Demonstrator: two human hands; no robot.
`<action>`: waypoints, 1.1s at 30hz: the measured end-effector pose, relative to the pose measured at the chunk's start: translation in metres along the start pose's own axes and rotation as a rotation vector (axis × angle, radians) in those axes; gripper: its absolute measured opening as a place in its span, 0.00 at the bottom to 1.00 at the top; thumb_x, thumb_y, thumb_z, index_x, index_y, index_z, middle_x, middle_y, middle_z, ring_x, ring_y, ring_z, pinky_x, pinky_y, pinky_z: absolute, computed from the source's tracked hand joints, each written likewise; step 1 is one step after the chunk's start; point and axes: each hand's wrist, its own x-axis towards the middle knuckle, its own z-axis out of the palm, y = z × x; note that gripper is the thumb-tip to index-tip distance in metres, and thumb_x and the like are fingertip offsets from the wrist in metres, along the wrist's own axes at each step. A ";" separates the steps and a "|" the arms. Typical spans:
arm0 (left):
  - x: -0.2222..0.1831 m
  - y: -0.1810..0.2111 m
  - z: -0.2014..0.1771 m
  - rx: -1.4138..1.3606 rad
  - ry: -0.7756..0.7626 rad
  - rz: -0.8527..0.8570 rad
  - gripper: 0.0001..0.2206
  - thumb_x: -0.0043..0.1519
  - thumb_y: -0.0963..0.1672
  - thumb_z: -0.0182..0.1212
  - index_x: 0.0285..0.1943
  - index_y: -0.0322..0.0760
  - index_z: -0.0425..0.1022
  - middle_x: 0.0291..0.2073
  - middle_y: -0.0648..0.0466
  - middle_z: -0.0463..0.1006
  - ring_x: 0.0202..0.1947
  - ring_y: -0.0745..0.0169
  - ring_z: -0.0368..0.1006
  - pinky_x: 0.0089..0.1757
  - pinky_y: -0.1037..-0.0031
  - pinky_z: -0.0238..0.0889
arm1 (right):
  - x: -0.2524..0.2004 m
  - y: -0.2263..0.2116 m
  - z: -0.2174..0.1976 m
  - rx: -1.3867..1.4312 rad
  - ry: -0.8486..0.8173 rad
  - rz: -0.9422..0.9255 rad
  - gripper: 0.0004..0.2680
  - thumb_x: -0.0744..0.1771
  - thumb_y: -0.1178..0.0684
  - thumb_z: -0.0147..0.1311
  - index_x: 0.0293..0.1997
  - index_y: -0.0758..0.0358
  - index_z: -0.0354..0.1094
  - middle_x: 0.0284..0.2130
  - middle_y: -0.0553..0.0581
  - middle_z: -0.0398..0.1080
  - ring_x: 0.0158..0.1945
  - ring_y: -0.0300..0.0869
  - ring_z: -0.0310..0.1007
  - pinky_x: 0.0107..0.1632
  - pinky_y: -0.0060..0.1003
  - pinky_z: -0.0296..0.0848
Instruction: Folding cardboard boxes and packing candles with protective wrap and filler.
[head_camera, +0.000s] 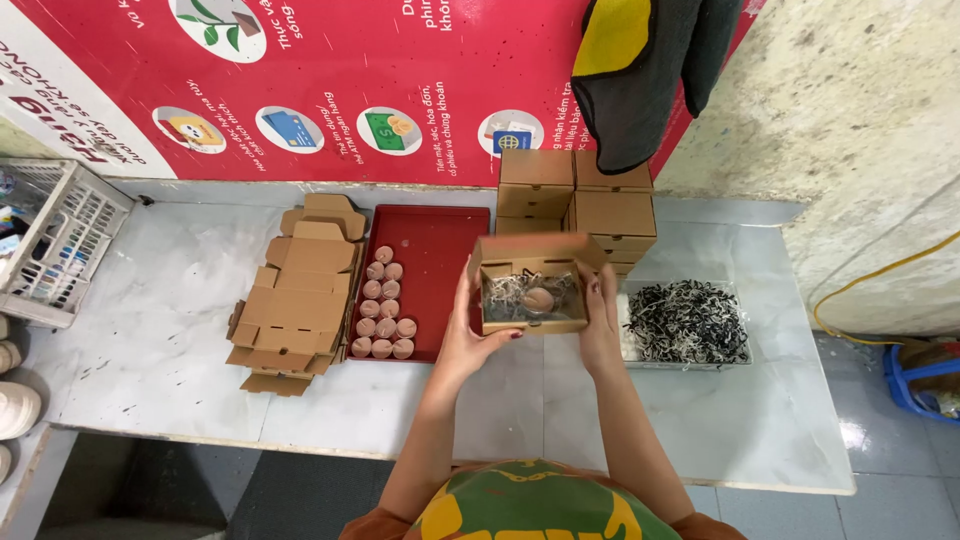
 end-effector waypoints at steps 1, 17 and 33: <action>0.000 0.002 0.000 0.001 -0.002 -0.001 0.59 0.43 0.41 0.82 0.82 0.37 0.40 0.77 0.43 0.53 0.76 0.44 0.52 0.68 0.56 0.51 | -0.003 -0.006 0.003 0.002 0.002 0.001 0.19 0.73 0.43 0.36 0.74 0.55 0.47 0.67 0.53 0.58 0.71 0.42 0.55 0.69 0.38 0.55; 0.000 0.007 0.021 -0.214 -0.012 0.013 0.38 0.63 0.34 0.63 0.80 0.39 0.44 0.81 0.44 0.39 0.80 0.47 0.42 0.61 0.60 0.65 | -0.007 -0.012 -0.011 0.241 -0.293 -0.203 0.17 0.73 0.40 0.36 0.66 0.57 0.56 0.78 0.61 0.44 0.76 0.48 0.52 0.73 0.46 0.54; -0.002 0.007 0.025 -0.122 -0.067 -0.099 0.39 0.71 0.46 0.57 0.84 0.43 0.30 0.83 0.46 0.31 0.80 0.44 0.39 0.66 0.57 0.60 | -0.016 -0.041 -0.004 -0.016 -0.304 -0.158 0.18 0.71 0.59 0.49 0.70 0.56 0.54 0.72 0.61 0.53 0.68 0.48 0.63 0.55 0.40 0.80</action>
